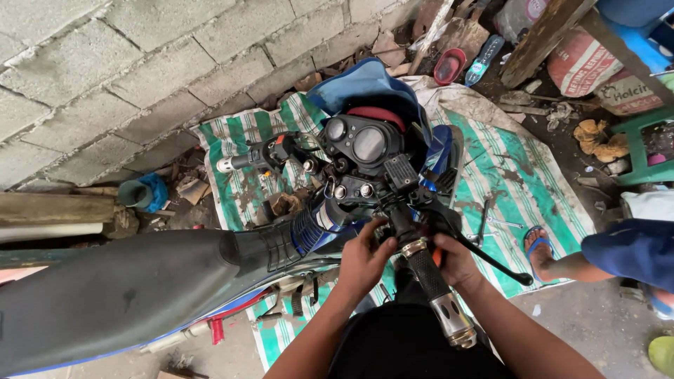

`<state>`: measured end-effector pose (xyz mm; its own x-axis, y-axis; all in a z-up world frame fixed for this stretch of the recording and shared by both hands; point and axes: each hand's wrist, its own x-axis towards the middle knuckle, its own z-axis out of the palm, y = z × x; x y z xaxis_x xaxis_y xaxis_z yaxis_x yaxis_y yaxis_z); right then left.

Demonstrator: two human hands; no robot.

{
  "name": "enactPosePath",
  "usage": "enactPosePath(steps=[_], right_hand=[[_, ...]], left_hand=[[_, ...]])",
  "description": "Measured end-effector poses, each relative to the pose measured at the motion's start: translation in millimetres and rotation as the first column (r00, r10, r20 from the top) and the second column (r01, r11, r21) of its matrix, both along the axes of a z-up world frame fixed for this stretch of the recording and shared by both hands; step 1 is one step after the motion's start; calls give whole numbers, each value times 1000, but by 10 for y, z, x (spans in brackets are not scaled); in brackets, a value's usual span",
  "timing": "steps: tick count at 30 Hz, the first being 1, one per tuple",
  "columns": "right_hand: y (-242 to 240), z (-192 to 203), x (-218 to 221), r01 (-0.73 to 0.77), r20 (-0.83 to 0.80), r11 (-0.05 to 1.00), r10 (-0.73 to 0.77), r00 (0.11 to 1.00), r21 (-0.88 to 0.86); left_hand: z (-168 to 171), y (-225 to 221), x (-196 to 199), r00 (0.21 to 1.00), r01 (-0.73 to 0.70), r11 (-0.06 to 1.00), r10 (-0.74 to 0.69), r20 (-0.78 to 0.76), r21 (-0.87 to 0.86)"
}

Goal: The person works on the handlebar of a blue motorcycle, using a screwdriver to loosen components near the throttle grip and removing a small black housing part. They handle the part by hand, set the screwdriver on the seat, then reposition and press the grip and lever assembly back into place on the handlebar.

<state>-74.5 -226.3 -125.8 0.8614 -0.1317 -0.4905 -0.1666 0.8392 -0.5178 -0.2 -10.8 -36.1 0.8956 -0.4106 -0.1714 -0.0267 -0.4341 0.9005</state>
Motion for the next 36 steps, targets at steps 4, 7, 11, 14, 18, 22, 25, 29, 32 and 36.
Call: enactPosePath(steps=[4,7,11,14,18,22,25,29,32,36], right_hand=[[-226,329,181,123,-17,966,-130,991,-225],[-221,716,188,153,-49,912,-185,981,-380],[-94,858,7,-36,-156,798,-74,985,-601],[-91,17,-398,-293,-359,640,29,933,-710],[348,117,-698,-321,-395,652,36,918,-686],[669,181,-967,-486,-505,578,143,851,-655],[782,-180,-1256,-654,-605,329,251,756,-681],[912,-722,-1624,-776,-748,-27,292,596,-630],[1092,-476,-1503,-812,-772,-115,409,486,-572],[1536,-74,-1018,-651,-665,-189,394,635,-735]], left_hand=[[-458,29,-47,999,-21,989,13,-52,-149],[-574,38,-157,973,-153,895,61,-223,-420],[-749,69,-312,893,-321,803,81,-442,-502],[-929,132,-395,766,-439,860,206,-609,-261],[-1253,324,-556,669,-429,891,202,-715,-151],[-871,561,-691,607,-427,896,183,-773,-124],[-776,810,-844,683,-283,950,104,-723,-130],[-853,1151,-1116,732,-149,987,72,-678,-56],[-833,1315,-1234,512,-359,933,216,-831,21],[-1059,1619,-1344,488,-695,677,196,-851,-243]])
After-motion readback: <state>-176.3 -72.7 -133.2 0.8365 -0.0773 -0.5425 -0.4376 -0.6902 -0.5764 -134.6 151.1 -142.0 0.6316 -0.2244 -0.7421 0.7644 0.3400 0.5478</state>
